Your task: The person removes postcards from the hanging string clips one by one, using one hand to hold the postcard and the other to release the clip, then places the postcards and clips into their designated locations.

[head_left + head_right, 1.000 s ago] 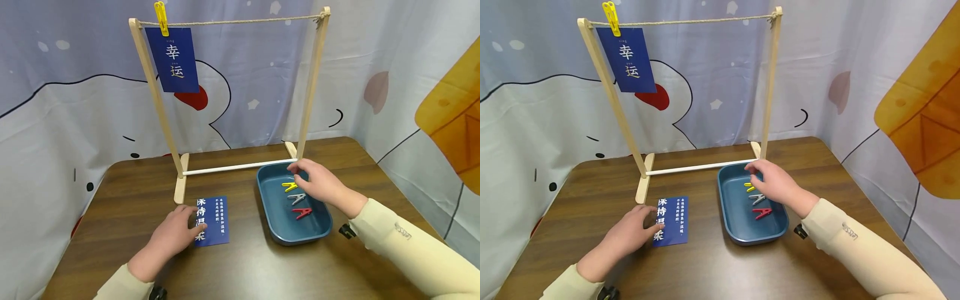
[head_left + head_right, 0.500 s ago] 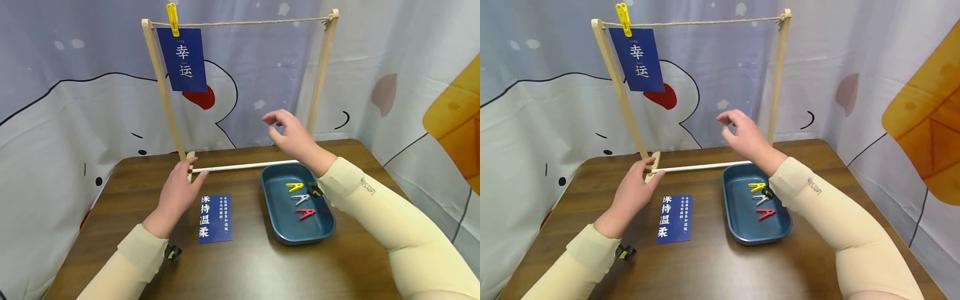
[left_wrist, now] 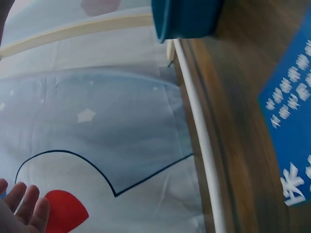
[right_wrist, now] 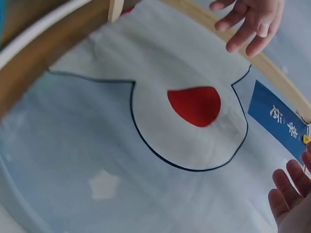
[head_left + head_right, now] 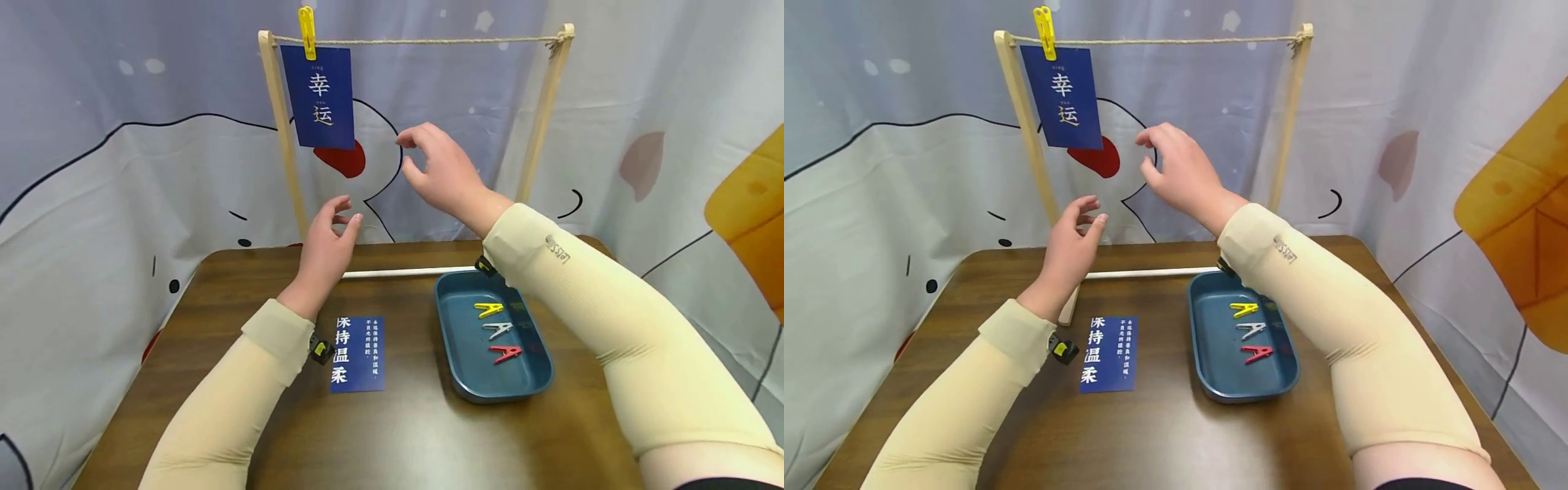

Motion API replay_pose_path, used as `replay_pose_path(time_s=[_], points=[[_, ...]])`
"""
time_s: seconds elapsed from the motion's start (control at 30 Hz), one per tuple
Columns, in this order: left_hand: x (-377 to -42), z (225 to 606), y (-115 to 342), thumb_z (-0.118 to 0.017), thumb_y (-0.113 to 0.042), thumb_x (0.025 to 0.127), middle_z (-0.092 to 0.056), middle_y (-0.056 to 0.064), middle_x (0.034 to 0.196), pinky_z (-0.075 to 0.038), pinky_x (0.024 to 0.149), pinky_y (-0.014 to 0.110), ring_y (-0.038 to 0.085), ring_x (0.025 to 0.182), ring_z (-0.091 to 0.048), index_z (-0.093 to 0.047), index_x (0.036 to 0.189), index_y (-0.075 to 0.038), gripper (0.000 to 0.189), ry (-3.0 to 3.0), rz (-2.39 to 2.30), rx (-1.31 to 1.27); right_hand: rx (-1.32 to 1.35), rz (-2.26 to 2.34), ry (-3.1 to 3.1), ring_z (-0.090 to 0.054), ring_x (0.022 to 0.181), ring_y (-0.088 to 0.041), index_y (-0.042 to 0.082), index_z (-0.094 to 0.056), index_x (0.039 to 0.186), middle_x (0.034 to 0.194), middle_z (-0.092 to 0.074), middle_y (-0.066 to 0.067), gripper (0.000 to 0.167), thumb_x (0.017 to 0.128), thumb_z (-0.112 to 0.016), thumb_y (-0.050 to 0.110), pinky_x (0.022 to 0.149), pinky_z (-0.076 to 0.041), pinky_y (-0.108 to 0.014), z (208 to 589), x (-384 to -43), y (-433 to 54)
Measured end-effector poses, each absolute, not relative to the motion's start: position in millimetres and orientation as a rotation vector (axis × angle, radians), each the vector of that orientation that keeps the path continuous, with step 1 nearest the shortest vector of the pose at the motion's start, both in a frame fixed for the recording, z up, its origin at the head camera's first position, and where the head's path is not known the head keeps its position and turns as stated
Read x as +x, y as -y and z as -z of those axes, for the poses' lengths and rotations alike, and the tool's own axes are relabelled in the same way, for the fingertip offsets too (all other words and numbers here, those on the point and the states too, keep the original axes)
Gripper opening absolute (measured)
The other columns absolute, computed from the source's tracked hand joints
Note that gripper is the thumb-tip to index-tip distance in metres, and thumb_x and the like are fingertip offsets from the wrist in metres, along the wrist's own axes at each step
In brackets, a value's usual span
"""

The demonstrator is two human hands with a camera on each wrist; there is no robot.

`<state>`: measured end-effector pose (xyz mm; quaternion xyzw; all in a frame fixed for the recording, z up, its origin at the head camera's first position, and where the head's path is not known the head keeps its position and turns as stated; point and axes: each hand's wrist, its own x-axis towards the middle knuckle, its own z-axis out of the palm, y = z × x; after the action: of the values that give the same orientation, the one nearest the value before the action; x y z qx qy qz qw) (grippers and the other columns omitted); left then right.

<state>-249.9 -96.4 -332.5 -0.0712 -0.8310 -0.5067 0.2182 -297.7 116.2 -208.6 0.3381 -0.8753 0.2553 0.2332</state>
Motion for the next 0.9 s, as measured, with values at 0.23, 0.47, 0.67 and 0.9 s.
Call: replay_pose_path(time_s=[0.23,0.47,0.67,0.9], points=[[-276,325,91,-0.054,-0.04,0.102,-0.053,-0.002,0.137,-0.046,0.094,0.038,0.017,0.116,-0.053,-0.045,0.142,-0.015,0.048,2.111,1.82,-0.128,0.878,-0.579,2.466,-0.05,0.121,-0.013,0.013,-0.059,0.131,0.13,-0.057,0.0,0.034,0.101,-0.045,0.019,0.103,-0.036,-0.021,160,-312,-84],[-294,307,89,-0.051,-0.034,0.104,-0.053,0.005,0.138,-0.048,0.097,0.04,0.022,0.113,-0.058,-0.04,0.146,-0.009,0.05,1.817,2.19,0.012,0.79,-0.53,2.486,-0.044,0.126,-0.006,0.018,-0.052,0.138,0.139,-0.05,0.005,0.038,0.104,-0.042,0.029,0.103,-0.029,-0.011,124,-323,-50],[-299,292,89,-0.052,-0.032,0.104,-0.049,0.007,0.145,-0.048,0.098,0.037,0.022,0.111,-0.06,-0.036,0.151,-0.013,0.053,1.522,2.423,0.086,0.773,-0.466,2.438,-0.038,0.133,-0.005,0.019,-0.05,0.142,0.146,-0.045,0.005,0.04,0.104,-0.043,0.032,0.107,-0.022,-0.009,108,-327,-25],[-303,274,83,-0.055,-0.03,0.103,-0.052,0.005,0.142,-0.049,0.096,0.036,0.021,0.107,-0.062,-0.039,0.148,-0.017,0.05,1.208,2.575,0.1,0.758,-0.608,2.584,-0.033,0.139,0.001,0.022,-0.026,0.157,0.156,-0.034,0.008,0.055,0.106,-0.039,0.039,0.108,-0.023,-0.01,93,-330,-8]])
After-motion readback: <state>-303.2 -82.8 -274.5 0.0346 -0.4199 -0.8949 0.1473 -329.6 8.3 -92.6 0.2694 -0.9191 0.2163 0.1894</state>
